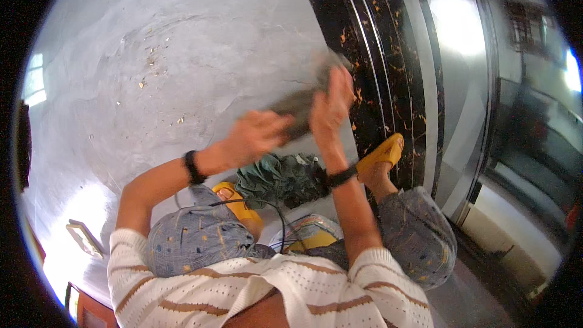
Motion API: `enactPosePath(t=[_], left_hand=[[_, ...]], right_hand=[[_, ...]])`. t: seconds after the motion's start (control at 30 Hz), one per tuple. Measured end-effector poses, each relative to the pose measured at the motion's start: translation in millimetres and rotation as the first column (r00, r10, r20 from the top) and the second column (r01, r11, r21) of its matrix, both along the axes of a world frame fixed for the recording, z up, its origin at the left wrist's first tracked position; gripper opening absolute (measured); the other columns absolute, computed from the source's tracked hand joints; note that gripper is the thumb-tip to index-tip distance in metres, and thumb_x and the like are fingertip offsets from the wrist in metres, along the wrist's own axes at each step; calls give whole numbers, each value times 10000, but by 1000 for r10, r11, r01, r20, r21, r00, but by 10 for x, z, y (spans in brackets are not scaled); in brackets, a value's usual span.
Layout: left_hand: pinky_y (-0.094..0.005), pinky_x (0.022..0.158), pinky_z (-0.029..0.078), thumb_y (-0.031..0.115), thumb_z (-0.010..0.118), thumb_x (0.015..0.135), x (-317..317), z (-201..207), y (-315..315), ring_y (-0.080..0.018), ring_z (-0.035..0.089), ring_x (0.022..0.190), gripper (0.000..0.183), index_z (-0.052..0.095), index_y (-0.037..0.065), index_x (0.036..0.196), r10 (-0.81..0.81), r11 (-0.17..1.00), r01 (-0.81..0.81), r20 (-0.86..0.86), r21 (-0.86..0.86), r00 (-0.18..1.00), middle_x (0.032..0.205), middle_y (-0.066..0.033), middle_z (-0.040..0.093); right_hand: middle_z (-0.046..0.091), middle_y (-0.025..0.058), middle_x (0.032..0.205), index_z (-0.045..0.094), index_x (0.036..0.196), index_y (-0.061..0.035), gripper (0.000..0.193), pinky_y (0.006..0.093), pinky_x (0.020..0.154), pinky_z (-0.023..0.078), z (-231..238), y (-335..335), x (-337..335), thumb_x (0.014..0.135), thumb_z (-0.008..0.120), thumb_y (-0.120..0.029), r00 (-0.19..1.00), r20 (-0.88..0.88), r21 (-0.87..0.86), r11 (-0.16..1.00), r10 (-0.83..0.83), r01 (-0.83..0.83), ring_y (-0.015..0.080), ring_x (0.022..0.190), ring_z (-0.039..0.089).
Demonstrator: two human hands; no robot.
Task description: The person wipes the floor with a cloth, handling different cloths and moving to different areas of the room to clean near a doorway and a cabinet.
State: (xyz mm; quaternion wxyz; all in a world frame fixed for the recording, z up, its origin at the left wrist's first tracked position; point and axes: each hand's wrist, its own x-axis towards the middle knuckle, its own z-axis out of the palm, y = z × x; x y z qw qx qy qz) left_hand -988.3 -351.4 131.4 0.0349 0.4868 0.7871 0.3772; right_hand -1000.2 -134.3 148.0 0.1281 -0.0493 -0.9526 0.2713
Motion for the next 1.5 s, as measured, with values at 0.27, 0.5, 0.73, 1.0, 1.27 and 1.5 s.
enactPosePath(t=[0.27, 0.5, 0.73, 1.0, 1.27, 1.5], left_hand=[[-531, 1022, 345, 205, 609, 822, 390, -929, 866, -337, 392, 1343, 428, 659, 35, 1211, -16, 987, -10, -156, -163, 988, 1471, -203, 418], [-515, 1023, 351, 202, 647, 783, -1052, -894, 521, -321, 426, 1334, 478, 631, 46, 1234, 434, 867, -468, -200, -172, 878, 1428, -203, 469], [-551, 1118, 277, 281, 652, 873, -2261, -888, 2, -338, 295, 1422, 583, 484, 64, 1388, 608, 694, -624, -171, -360, 775, 1538, -190, 294], [-524, 1127, 279, 305, 580, 931, -3031, -966, -65, -327, 320, 1406, 528, 476, 88, 1401, 748, 589, -769, -192, -249, 635, 1506, -175, 346], [-483, 1066, 333, 206, 627, 858, -3042, -1129, -166, -335, 398, 1345, 481, 545, 86, 1316, 833, 509, -855, -193, -98, 519, 1445, -179, 425], [-503, 1025, 360, 93, 665, 740, -2293, -1108, -298, -402, 415, 1331, 554, 547, 15, 1275, 821, 532, -845, -210, -56, 531, 1413, -248, 444]], right_hand=[[61, 197, 1616, 141, 1549, -37, 762, 594, 1126, 210, -1078, 439, 393, 1005, 411, -496, 574, 463, 490, 735, -675, 469, 414, 1468, 98], [147, 162, 1609, 221, 1527, -32, 755, 583, 1117, 217, -1044, -188, -1839, 906, 555, -301, 860, 392, 466, 876, -326, 120, 395, 1446, 178], [323, 168, 1510, 337, 1439, 11, 712, 562, 1080, 261, -1245, -792, -3463, 803, 593, -181, 952, 48, 358, 884, 304, -300, 381, 1392, 278], [308, 240, 1455, 364, 1303, 72, 672, 539, 1018, 320, -1130, -1257, -4545, 745, 621, -202, 983, -23, 294, 941, 183, -169, 419, 1298, 342], [532, 65, 1195, 569, 1150, -108, 461, 521, 947, 344, -1209, -1659, -4532, 695, 629, -154, 856, 74, 319, 801, 511, -506, 338, 1181, 453], [571, -19, 1225, 636, 1091, -159, 425, 462, 937, 354, -1281, -2048, -3862, 669, 637, -106, 610, -252, 267, 660, 751, -702, 267, 1163, 487]])
